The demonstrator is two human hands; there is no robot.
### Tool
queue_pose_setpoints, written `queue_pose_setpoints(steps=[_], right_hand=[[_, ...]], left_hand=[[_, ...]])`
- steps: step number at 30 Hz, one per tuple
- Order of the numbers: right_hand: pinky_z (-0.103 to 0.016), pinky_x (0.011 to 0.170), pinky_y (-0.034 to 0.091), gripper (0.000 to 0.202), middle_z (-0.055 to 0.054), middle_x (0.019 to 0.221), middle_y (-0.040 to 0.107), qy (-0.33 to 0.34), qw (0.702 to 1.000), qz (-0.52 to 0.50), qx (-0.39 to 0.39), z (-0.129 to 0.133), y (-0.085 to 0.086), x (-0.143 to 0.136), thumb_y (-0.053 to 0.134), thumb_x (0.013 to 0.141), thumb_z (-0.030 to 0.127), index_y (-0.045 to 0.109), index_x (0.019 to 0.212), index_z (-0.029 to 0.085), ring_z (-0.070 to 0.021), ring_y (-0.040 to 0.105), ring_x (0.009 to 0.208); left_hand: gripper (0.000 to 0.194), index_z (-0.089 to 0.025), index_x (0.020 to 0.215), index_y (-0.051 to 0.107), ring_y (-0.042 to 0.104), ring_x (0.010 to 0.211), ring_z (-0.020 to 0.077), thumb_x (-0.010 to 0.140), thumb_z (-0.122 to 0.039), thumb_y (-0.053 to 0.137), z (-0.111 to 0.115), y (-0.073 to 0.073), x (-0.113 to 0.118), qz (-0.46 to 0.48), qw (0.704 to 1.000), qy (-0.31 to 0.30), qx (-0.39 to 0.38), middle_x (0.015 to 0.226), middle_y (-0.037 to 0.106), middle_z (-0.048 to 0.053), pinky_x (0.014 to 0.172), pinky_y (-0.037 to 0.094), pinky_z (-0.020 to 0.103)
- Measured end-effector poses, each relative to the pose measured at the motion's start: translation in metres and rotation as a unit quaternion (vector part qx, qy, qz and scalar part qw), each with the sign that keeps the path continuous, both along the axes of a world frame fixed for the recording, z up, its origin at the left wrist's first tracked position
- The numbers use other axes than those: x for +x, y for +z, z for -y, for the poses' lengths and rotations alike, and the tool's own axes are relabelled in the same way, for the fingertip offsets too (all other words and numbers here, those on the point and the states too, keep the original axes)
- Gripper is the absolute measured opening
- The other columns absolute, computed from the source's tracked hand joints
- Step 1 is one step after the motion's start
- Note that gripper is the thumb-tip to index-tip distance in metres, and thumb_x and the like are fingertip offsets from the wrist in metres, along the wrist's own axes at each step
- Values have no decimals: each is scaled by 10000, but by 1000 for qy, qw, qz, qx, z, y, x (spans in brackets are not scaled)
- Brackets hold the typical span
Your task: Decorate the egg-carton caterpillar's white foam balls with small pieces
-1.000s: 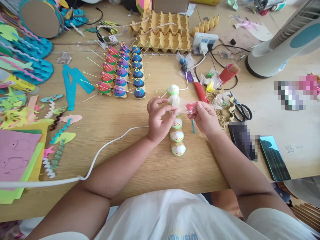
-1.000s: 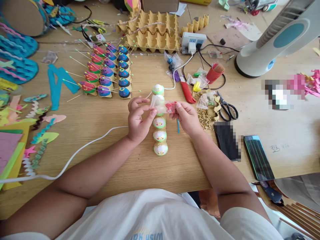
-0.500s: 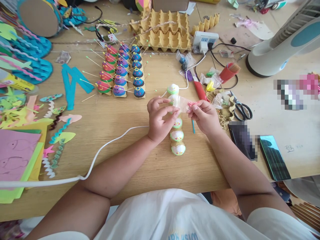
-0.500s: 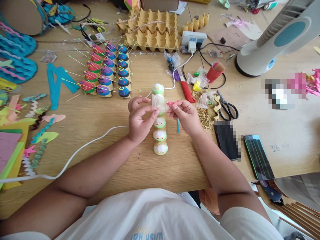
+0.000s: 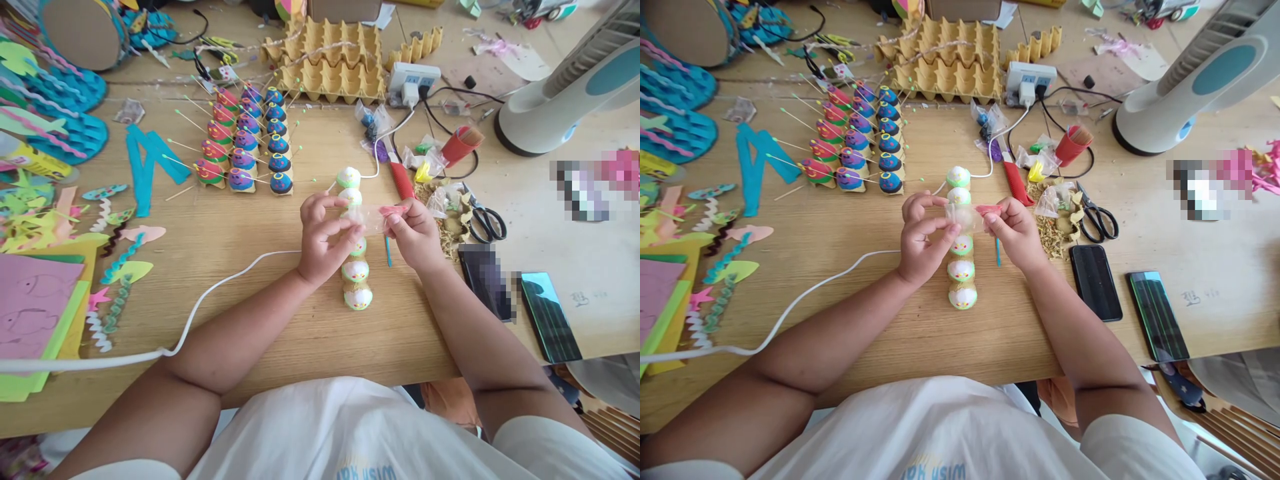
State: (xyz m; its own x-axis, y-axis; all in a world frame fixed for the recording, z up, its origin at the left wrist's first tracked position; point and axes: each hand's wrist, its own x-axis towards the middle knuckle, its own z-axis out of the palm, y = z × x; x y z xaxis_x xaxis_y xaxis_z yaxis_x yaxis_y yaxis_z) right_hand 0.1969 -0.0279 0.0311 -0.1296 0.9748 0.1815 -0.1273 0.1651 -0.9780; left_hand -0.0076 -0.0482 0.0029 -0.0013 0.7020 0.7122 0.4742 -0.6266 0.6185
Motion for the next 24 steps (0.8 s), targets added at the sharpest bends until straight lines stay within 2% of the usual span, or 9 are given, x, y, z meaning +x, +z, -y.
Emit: queue_pose_setpoints(steps=[4,8,11,14,17,19,24], right_hand=[[-224,569,494,396,41,728,701,26,1000,1,5,0,-1,1,867,865,576,652,871,243,-80,591,603],[-222,603,510,332,39,743,688,55,998,23,19,3,2,0,860,897,506,658,882,243,-82,601,638],[-225,646,526,319,39,782,678,69,997,28,18,6,5,-1,891,875,467,660,895,248,-84,595,678],[-220,675,537,330,42,861,692,83,997,-1,5,7,6,-2,940,824,430,703,993,275,-80,593,705],[-236,688,552,390,19,920,724,96,995,-16,9,7,3,1,884,851,559,775,1118,296,-95,618,737],[-261,697,566,434,-7,941,751,93,996,-10,13,7,-1,2,791,898,656,812,1130,289,-116,647,765],[-284,712,585,384,-11,970,794,58,998,33,11,7,-5,2,786,919,620,842,1132,305,-126,671,776]], left_hand=[[282,-280,982,808,529,1371,237,1056,-501,648,1,3,1,7,1000,0,-1,1275,671,53,1280,415,500],[354,-291,1018,832,537,1377,234,1063,-558,604,1,3,0,14,1000,-5,-18,1284,679,57,1293,410,493],[345,-286,983,835,536,1387,233,1067,-534,610,-1,1,-1,16,999,-2,-29,1280,688,55,1297,409,493],[307,-286,966,832,531,1391,227,1072,-484,624,-1,0,-1,10,1000,6,-23,1286,683,47,1292,414,491],[295,-295,972,836,521,1389,229,1071,-479,627,-1,0,-1,-7,1000,13,-10,1293,675,43,1293,409,491],[301,-299,972,840,515,1393,233,1070,-486,625,0,1,-1,-15,1000,18,-11,1293,674,44,1293,407,493],[313,-303,968,843,521,1390,234,1072,-493,617,0,1,0,2,1000,21,-11,1280,682,45,1284,421,493]])
